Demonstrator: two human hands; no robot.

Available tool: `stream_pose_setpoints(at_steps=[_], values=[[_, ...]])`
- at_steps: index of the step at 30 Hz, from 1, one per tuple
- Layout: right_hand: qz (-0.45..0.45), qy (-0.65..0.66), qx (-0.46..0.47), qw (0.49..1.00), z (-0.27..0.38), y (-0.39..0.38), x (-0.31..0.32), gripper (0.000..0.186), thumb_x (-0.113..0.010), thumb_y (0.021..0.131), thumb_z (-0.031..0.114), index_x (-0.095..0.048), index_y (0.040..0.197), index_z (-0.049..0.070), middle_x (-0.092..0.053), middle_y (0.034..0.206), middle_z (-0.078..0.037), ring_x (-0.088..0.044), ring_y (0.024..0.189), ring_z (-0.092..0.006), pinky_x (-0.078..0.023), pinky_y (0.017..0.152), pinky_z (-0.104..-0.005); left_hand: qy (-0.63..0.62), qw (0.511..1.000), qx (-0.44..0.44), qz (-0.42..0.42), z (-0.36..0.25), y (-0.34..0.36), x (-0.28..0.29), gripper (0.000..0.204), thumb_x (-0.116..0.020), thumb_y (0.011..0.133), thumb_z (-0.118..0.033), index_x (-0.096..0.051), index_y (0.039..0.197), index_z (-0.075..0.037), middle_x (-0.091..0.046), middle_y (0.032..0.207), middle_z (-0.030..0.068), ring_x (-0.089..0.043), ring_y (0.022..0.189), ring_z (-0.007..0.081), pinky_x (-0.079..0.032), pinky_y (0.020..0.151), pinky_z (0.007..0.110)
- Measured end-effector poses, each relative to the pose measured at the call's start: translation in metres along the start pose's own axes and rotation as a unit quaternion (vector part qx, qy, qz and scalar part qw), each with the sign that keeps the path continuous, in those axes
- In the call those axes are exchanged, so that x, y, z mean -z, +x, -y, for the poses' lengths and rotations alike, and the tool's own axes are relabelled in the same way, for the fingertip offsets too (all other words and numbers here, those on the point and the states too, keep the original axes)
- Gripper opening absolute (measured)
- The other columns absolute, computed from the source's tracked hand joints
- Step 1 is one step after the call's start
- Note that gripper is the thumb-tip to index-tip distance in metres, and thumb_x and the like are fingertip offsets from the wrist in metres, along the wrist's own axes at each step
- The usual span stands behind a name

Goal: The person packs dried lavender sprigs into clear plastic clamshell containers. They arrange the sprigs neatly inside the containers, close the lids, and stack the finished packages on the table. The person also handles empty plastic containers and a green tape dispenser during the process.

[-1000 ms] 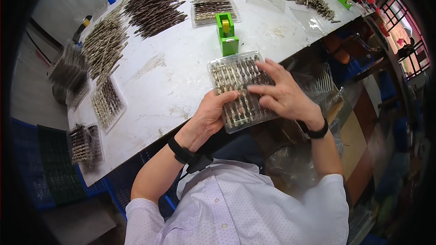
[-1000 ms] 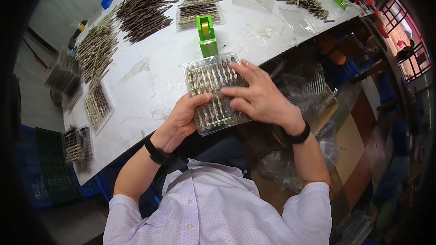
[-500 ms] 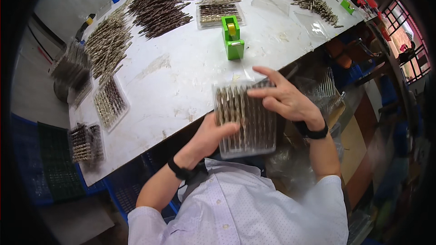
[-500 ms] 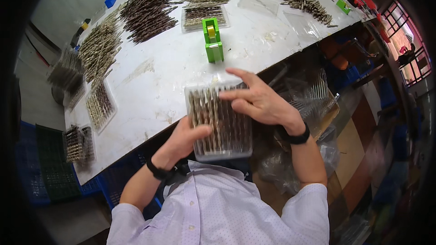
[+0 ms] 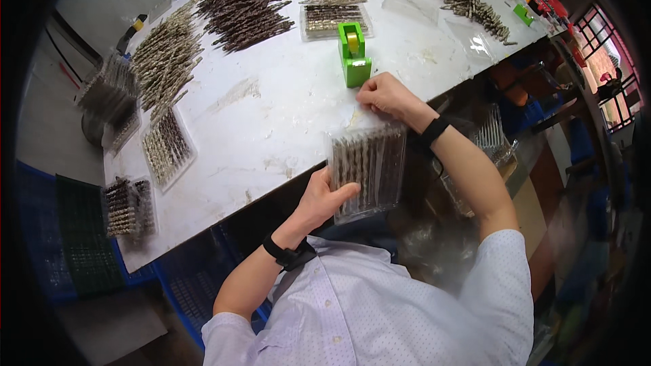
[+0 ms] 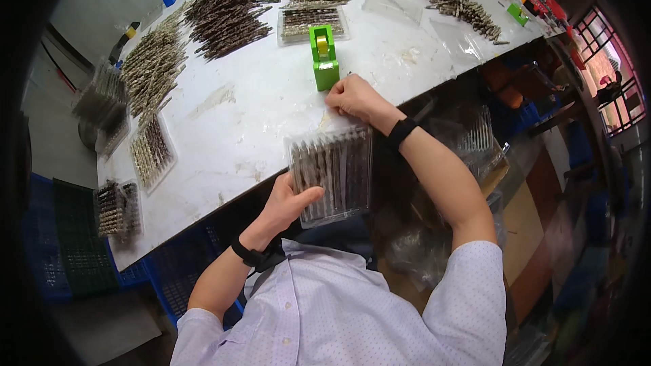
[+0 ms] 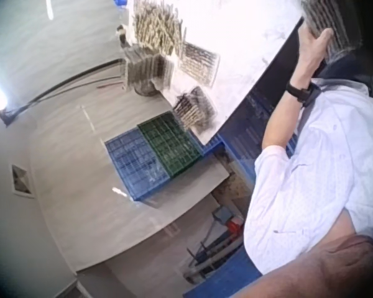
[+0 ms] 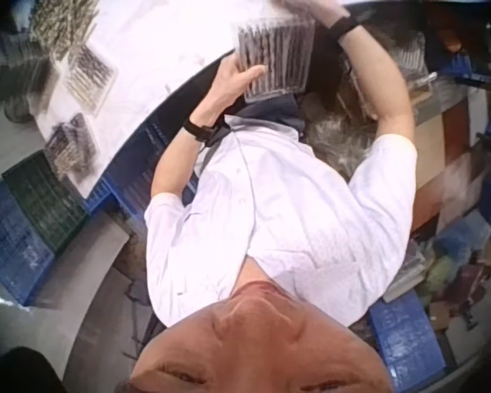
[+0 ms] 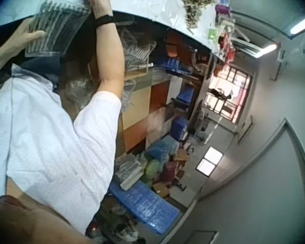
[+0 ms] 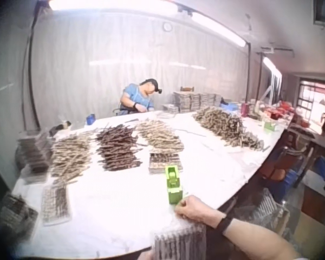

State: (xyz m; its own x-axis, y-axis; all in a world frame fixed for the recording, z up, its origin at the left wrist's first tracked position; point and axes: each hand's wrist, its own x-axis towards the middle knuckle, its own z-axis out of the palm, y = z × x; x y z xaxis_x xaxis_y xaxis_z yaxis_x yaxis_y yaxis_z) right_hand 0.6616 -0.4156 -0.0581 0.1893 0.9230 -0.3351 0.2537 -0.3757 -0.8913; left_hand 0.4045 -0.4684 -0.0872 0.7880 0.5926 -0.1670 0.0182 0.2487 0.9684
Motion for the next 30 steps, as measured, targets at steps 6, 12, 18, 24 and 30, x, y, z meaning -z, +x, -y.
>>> stream_pose_setpoints(at_steps=[6,12,18,24,30], values=[[0.181,0.145,-0.021,0.973,0.003,-0.035,-0.005,0.010,-0.065,0.086,0.012,-0.060,0.080,0.006,-0.058,0.071,0.000,-0.047,0.058,-0.0051,-0.036,0.050,-0.0196,0.248,0.957,-0.148,-0.018,0.002,-0.018,0.003,0.028,-0.073,0.073,-0.003,-0.066,0.100,0.000,-0.068,0.092,0.0118,-0.058,0.067,0.0201,-0.047,0.059,0.030],[0.309,0.028,0.030,0.950,0.016,-0.105,-0.015,0.009,-0.068,0.082,0.009,-0.065,0.081,0.000,-0.063,0.073,0.004,-0.053,0.069,-0.0036,-0.045,0.064,-0.0211,0.408,0.818,-0.404,-0.007,-0.044,-0.036,-0.009,0.039,-0.073,0.059,-0.007,-0.067,0.096,-0.001,-0.071,0.098,0.0093,-0.058,0.065,0.0201,-0.050,0.055,0.028],[0.308,-0.175,0.168,0.920,0.028,-0.122,-0.021,0.014,-0.069,0.079,0.017,-0.063,0.079,0.005,-0.056,0.096,-0.008,-0.055,0.095,-0.0192,-0.044,0.084,-0.0308,0.496,0.716,-0.492,-0.007,-0.052,-0.047,-0.011,0.022,-0.066,0.067,-0.011,-0.066,0.088,-0.004,-0.070,0.094,0.0074,-0.058,0.063,0.0141,-0.049,0.054,0.026],[0.205,-0.229,0.241,0.921,0.015,-0.110,-0.046,0.020,-0.069,0.078,0.020,-0.059,0.086,0.005,-0.056,0.103,-0.010,-0.052,0.104,-0.0266,-0.042,0.090,-0.0365,0.560,0.652,-0.511,0.023,-0.058,-0.053,-0.016,0.017,-0.065,0.070,-0.011,-0.064,0.086,-0.005,-0.067,0.093,0.0075,-0.055,0.064,0.0129,-0.050,0.060,0.024],[0.196,-0.211,0.302,0.909,0.017,-0.112,-0.049,0.039,-0.070,0.076,0.016,-0.055,0.110,0.003,-0.050,0.123,-0.018,-0.048,0.117,-0.0322,-0.039,0.101,-0.0379,0.595,0.632,-0.497,0.015,-0.062,-0.058,-0.005,0.020,-0.067,0.066,-0.011,-0.066,0.086,-0.006,-0.067,0.093,0.0057,-0.059,0.067,0.0137,-0.051,0.057,0.024]])
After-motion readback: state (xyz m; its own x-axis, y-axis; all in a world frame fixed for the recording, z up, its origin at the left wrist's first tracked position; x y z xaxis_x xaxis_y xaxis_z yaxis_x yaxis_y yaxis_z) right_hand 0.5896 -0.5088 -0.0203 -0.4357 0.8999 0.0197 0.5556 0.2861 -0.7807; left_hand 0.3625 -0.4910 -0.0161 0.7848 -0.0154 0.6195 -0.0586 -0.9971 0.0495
